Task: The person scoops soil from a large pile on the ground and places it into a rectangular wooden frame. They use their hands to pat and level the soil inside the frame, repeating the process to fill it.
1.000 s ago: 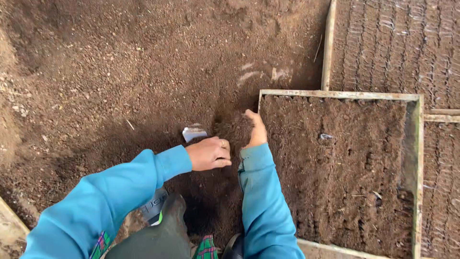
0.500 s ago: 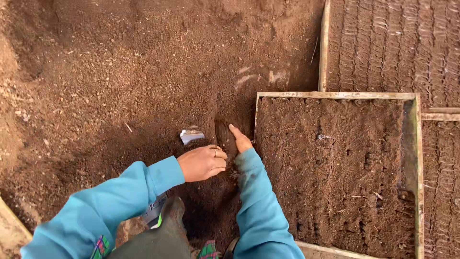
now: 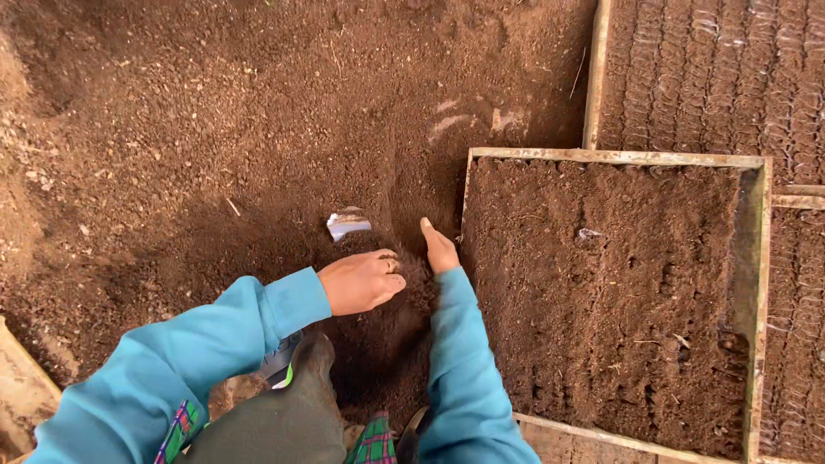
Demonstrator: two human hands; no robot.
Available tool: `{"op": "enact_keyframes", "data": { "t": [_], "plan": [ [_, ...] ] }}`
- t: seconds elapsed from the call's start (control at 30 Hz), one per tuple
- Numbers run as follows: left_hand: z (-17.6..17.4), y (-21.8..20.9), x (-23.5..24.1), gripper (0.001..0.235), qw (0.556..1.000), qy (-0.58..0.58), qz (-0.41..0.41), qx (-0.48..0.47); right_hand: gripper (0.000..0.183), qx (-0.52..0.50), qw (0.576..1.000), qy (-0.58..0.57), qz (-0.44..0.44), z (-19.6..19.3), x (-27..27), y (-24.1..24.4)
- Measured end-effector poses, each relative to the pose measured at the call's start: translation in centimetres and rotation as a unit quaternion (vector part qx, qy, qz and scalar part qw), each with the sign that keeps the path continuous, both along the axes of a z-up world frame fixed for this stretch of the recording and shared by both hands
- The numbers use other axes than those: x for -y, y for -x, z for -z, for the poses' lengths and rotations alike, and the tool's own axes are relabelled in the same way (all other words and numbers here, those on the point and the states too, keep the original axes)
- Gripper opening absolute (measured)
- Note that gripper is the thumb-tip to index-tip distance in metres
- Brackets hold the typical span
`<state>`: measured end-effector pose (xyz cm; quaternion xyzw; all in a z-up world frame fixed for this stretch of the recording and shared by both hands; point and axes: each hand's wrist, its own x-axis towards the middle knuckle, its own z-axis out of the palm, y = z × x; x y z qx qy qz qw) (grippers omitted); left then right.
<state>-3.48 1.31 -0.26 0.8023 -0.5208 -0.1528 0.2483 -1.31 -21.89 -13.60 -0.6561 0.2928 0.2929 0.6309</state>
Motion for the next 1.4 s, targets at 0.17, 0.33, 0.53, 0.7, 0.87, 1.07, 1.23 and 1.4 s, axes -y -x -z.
{"op": "enact_keyframes", "data": {
  "t": [0.17, 0.33, 0.53, 0.7, 0.87, 1.07, 1.23, 1.4],
  "plan": [
    [3.3, -2.2, 0.6, 0.020, 0.998, 0.058, 0.015, 0.026, 0.048, 0.171, 0.977, 0.115, -0.060, -14.9, -5.2, 3.0],
    [1.4, -1.0, 0.1, 0.022, 0.994, 0.104, -0.028, 0.000, 0.066, 0.384, 0.899, 0.178, -0.114, -11.8, -5.4, 9.3],
    [-0.8, 0.4, -2.0, 0.050, 0.862, 0.105, -0.074, -0.490, 0.069, 0.371, 0.918, -0.106, -0.089, -12.9, -5.1, 10.8],
    [1.8, 2.3, -1.5, 0.032, 0.843, 0.064, -0.149, -0.513, 0.014, 0.462, 0.815, 0.269, -0.223, -13.0, -7.0, 10.1],
    [0.2, 1.9, -2.1, 0.071, 0.845, 0.000, -0.179, -0.504, 0.022, 0.332, 0.917, 0.209, -0.078, -5.6, -4.9, 7.5],
    [2.1, 1.3, -1.3, 0.029, 0.862, -0.039, -0.179, -0.473, 0.028, 0.287, 0.935, 0.161, -0.132, -14.5, -7.1, 9.3],
    [-6.4, 1.1, -0.3, 0.071, 0.846, -0.077, -0.184, -0.494, 0.071, 0.408, 0.796, 0.349, -0.279, -16.2, -5.9, 10.8],
    [-4.9, -0.9, 0.5, 0.057, 0.960, -0.018, -0.133, -0.244, 0.037, 0.306, 0.857, 0.316, -0.268, -22.0, 4.1, 9.3]
  ]
}}
